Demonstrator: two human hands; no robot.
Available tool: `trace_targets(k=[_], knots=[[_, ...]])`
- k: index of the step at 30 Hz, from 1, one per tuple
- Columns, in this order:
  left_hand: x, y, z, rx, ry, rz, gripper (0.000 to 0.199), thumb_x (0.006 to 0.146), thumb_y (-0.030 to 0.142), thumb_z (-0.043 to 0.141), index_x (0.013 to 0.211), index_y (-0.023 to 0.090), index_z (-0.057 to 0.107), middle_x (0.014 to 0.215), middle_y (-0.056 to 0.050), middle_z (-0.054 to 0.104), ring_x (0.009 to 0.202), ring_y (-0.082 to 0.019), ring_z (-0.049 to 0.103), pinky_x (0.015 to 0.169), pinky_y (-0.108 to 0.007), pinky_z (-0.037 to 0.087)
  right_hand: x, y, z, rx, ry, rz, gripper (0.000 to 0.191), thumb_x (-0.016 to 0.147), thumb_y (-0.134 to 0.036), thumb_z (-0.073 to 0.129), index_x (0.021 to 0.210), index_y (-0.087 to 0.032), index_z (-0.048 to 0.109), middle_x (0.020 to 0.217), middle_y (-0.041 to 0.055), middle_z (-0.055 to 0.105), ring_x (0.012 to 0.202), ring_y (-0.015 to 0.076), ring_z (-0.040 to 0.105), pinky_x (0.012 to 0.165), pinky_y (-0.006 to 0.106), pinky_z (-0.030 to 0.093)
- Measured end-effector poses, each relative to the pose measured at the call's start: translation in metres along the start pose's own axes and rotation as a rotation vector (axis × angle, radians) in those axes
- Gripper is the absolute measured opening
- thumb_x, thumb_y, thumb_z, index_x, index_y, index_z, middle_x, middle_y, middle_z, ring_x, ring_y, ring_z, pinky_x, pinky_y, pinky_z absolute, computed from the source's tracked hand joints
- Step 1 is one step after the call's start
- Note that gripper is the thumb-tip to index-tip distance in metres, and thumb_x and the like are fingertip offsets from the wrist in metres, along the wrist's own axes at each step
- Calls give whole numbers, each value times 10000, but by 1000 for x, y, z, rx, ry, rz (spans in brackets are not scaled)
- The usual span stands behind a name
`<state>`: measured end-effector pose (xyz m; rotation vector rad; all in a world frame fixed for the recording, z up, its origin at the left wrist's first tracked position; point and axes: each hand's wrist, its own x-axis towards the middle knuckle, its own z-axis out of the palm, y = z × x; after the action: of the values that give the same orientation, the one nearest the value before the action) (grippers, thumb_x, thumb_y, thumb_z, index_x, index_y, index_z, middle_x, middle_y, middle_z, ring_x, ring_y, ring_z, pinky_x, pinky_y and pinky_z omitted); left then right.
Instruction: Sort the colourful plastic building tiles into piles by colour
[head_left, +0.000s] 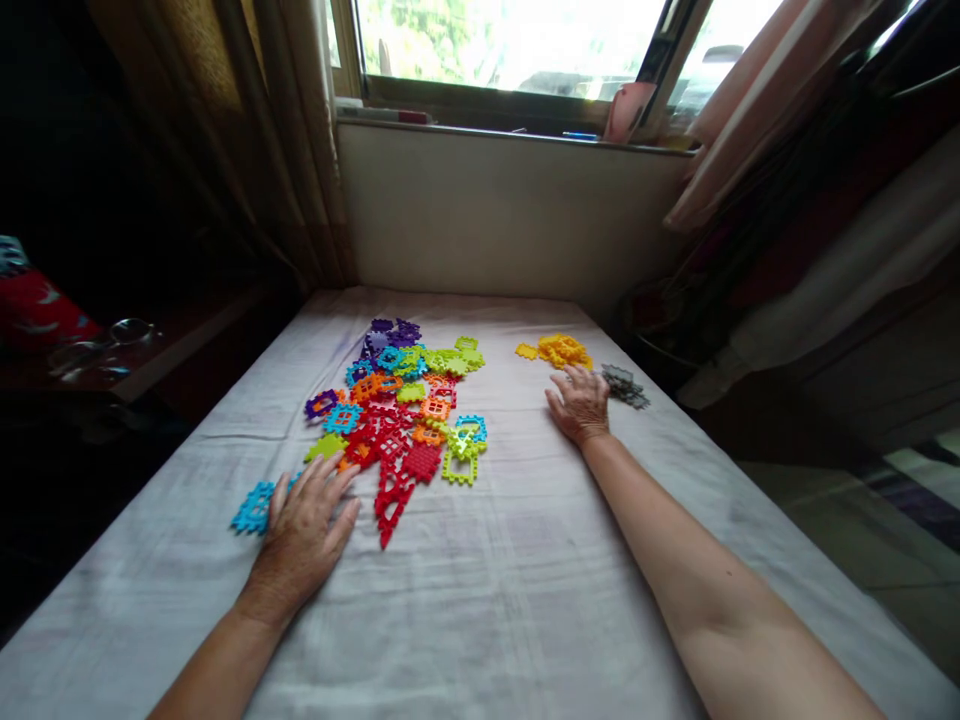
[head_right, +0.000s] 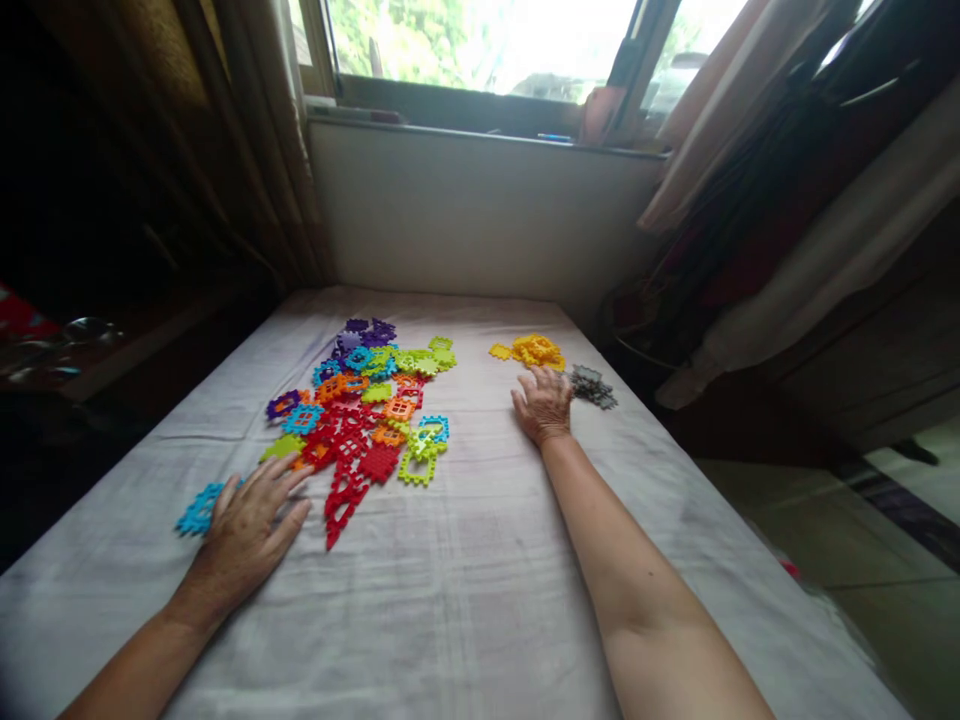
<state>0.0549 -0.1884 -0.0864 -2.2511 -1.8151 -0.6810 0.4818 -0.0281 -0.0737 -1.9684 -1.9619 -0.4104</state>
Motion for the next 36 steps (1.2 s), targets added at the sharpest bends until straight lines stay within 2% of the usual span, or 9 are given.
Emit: trace_targets(k=[4,7,11,17,21,25,28,31,36], knots=[[2,-2,-8,-8,56,-71,419,947,389,424,1293,288,639,1403,-94,628,1360,-302,512,1200,-570,243,-23,-59,-11,136,-87,-66,420,976,-347,452,1313,-209,661,1461,137,564,1340,295,459,1105,442,303],[4,-18,-19,49,94,-255,480,953,473,419,1343,266,607,1444,-149,581,1372,-358,486,1186,-651,205,-44,-104,-21,222,-162,-114,438,987,-402,477,1361,-225,623,1445,128,580,1334,273,485,1085,413,341],[6,-41,-23,93,-52,-445,679,921,587,411,1436,160,527,1500,-254,486,1396,-431,437,1134,-702,258,-67,-145,-32,279,-269,-143,460,993,-482,476,1381,-265,595,1431,109,586,1310,254,510,1054,407,374],[26,-21,-1,-67,-185,-324,738,888,559,477,1462,95,482,1556,-253,417,1469,-377,366,1186,-542,306,-78,-168,-35,349,-225,-78,436,987,-459,511,1359,-252,606,1417,108,601,1294,256,522,1068,423,357],[54,-16,2,-394,-38,-323,660,839,530,607,1377,150,567,1572,-210,406,1473,-346,371,1214,-495,286,-86,-169,-38,452,-49,-25,326,958,-363,573,1239,-243,687,1367,100,643,1260,259,540,1054,415,356],[74,-40,-9,-1024,222,-603,381,763,392,750,1103,235,682,1409,-107,590,1432,-281,435,1222,-436,291,-98,-172,-51,536,3,-294,207,888,-363,677,1051,-256,745,1168,60,739,1165,252,577,1026,405,356],[75,-64,-19,-1379,315,-853,263,901,455,579,1003,224,653,1222,-113,683,1249,-254,610,1085,-441,478,-103,-177,-62,506,-66,-411,252,837,-420,735,1026,-252,736,1131,57,746,1157,273,570,1014,426,353],[71,-79,-31,-1733,411,-969,433,1006,484,328,968,196,650,1105,-118,719,1068,-221,703,882,-357,593,-105,-182,-65,476,-123,-422,312,821,-440,750,1067,-249,722,1213,65,721,1204,292,546,1028,448,340],[69,-78,-39,-1986,421,-1065,388,1015,419,354,986,187,664,971,-87,753,919,-216,737,757,-354,615,-106,-183,-58,502,-103,-383,315,839,-394,730,1115,-245,711,1270,68,703,1249,294,524,1044,456,327]])
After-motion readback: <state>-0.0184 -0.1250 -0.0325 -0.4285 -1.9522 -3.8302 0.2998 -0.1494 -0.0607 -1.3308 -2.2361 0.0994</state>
